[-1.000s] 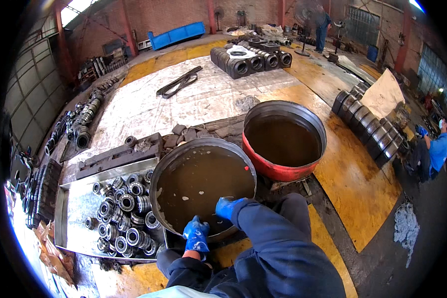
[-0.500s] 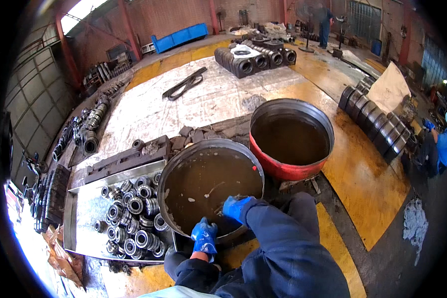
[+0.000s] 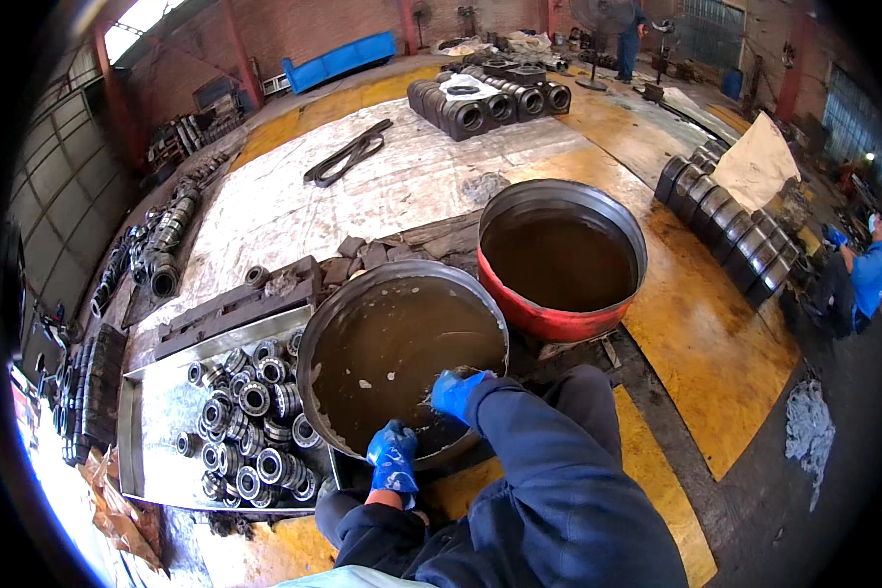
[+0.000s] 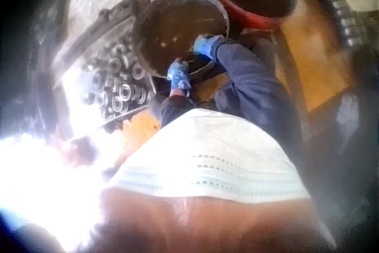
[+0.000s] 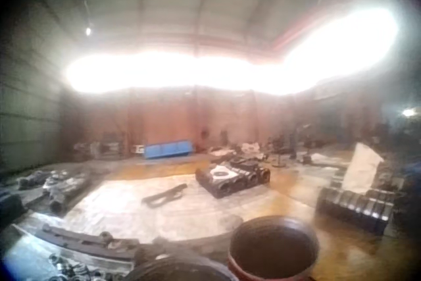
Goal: The person cleans large roller bearings by submerging and scrubbing them in a container of dark liquid, using a brush to clean the internal rolling elements.
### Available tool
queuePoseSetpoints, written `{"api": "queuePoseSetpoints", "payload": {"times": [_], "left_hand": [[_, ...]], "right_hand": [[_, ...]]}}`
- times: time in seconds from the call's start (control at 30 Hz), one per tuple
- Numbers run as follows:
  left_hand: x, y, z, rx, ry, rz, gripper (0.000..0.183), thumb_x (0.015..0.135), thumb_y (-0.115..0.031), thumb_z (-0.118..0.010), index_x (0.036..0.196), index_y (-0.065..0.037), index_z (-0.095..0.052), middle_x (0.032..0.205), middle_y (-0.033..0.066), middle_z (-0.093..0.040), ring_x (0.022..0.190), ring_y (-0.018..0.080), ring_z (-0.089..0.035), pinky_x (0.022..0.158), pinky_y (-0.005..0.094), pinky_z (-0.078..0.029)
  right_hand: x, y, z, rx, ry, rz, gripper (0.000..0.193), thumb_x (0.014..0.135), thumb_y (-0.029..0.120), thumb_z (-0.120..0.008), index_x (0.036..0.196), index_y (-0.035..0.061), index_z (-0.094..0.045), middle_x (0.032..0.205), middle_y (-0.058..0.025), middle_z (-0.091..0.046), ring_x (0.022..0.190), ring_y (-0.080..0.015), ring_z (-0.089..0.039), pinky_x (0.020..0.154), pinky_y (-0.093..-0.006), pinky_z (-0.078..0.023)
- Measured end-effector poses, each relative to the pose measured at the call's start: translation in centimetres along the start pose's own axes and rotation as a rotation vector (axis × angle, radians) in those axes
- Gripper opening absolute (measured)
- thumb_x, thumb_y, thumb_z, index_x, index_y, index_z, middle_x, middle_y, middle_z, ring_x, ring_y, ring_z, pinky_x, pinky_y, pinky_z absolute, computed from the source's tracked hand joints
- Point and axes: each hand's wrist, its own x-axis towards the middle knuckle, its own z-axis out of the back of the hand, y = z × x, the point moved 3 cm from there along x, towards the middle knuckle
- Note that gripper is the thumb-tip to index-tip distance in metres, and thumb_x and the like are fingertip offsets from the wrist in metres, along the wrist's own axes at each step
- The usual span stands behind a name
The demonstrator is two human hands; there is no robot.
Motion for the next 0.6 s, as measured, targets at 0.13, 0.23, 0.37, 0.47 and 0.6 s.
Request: {"api": "queuePoseSetpoints", "payload": {"times": [0.13,0.23,0.37,0.47,0.6], "left_hand": [[0.7,2.8,-1.2,0.016,-0.107,0.040,0.032,0.089,-0.038,-0.056,0.110,-0.019,-0.071,0.110,0.0148,-0.072,0.106,0.0364,-0.067,0.090,0.0477,-0.053],[0.8,1.9,-1.0,-0.019,-0.101,-0.009,0.032,0.089,-0.037,-0.056,0.110,-0.018,-0.071,0.112,0.0151,-0.071,0.107,0.0365,-0.067,0.091,0.0474,-0.053],[0.6,1.2,-0.6,0.038,0.014,0.013,0.038,0.092,-0.037,-0.053,0.121,-0.017,-0.067,0.125,0.0147,-0.068,0.117,0.0341,-0.064,0.097,0.0477,-0.051],[0.4,0.9,-0.5,0.043,0.003,0.008,0.038,0.092,-0.037,-0.053,0.121,-0.017,-0.067,0.123,0.0146,-0.068,0.117,0.0344,-0.064,0.096,0.0469,-0.051],[-0.3,1.2,0.2,0.032,-0.001,0.028,0.039,0.092,-0.038,-0.053,0.122,-0.018,-0.067,0.122,0.0153,-0.068,0.117,0.0340,-0.064,0.096,0.0471,-0.052]], "right_hand": [[-0.9,1.0,0.8,0.384,-0.126,-0.196,0.031,0.084,0.034,-0.062,0.101,0.0126,-0.077,0.106,-0.0151,-0.073,0.097,-0.0352,-0.070,0.076,-0.0473,-0.055],[-2.9,-3.3,-1.4,0.857,-0.074,-0.267,0.030,0.076,0.035,-0.070,0.096,0.0132,-0.078,0.098,-0.0175,-0.073,0.090,-0.0349,-0.071,0.074,-0.0455,-0.055],[-2.4,-2.0,0.3,0.617,0.102,-0.300,0.028,0.081,0.025,-0.068,0.105,0.0145,-0.077,0.103,-0.0131,-0.074,0.095,-0.0315,-0.071,0.075,-0.0438,-0.055],[-2.2,0.4,2.5,-0.020,0.105,-0.022,0.026,0.086,0.021,-0.065,0.108,0.0149,-0.077,0.105,-0.0062,-0.076,0.098,-0.0285,-0.072,0.075,-0.0455,-0.056],[-1.5,0.5,3.1,0.025,0.207,0.026,0.028,0.085,0.028,-0.065,0.106,0.0141,-0.078,0.107,-0.0082,-0.075,0.099,-0.0297,-0.072,0.076,-0.0456,-0.057]]}}
